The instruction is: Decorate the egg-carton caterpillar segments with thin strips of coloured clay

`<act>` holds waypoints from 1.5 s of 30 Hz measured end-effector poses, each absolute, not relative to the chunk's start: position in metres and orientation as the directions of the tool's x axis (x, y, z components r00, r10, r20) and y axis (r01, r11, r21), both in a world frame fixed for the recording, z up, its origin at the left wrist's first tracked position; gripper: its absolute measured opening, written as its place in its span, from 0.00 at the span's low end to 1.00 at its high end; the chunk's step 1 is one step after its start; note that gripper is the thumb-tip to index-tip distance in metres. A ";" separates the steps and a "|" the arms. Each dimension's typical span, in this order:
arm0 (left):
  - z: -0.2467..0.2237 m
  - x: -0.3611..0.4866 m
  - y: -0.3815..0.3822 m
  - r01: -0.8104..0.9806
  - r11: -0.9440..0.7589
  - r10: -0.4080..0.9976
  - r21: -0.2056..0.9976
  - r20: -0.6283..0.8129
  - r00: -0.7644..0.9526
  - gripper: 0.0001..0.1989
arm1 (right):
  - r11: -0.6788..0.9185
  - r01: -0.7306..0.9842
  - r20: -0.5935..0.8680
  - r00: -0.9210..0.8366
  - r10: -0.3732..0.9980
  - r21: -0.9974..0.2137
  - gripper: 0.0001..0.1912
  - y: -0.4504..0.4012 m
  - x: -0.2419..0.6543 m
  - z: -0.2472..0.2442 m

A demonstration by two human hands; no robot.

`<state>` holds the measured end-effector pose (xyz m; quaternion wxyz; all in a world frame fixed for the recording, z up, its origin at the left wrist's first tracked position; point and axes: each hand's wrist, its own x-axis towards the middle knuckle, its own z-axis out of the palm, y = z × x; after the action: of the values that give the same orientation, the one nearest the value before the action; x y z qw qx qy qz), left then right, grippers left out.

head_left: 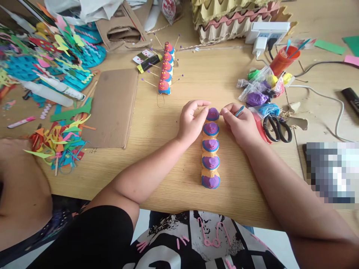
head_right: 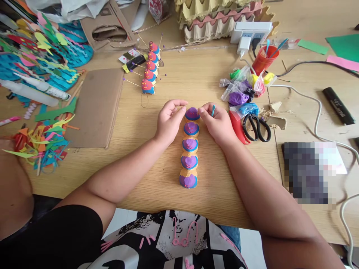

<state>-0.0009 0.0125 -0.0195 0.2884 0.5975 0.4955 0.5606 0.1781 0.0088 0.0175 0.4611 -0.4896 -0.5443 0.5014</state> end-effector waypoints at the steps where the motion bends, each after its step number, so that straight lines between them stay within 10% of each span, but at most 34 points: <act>1: -0.018 -0.001 0.011 0.296 -0.352 0.910 0.888 0.399 -0.114 0.07 | 0.029 0.072 0.021 -0.103 0.994 -0.997 0.23 0.009 0.178 0.018; 10: -0.010 0.000 0.006 0.443 -0.491 0.829 0.751 0.559 -0.029 0.08 | 0.129 0.200 0.117 -0.071 0.991 -0.971 0.33 0.007 0.178 0.018; 18: -0.010 0.001 0.004 0.479 -0.501 0.816 0.721 0.578 -0.017 0.11 | 0.016 -0.095 0.034 -0.189 0.981 -0.995 0.30 0.008 0.173 0.014; 45: -0.004 0.003 0.000 0.502 -0.554 0.786 0.664 0.615 0.054 0.13 | -0.081 -0.213 -0.040 -0.190 0.981 -0.974 0.36 0.019 0.178 0.013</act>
<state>0.0026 -0.0004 -0.0036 0.1371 0.7127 0.4520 0.5186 0.1776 0.0192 0.0132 0.4882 -0.4081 -0.4702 0.6116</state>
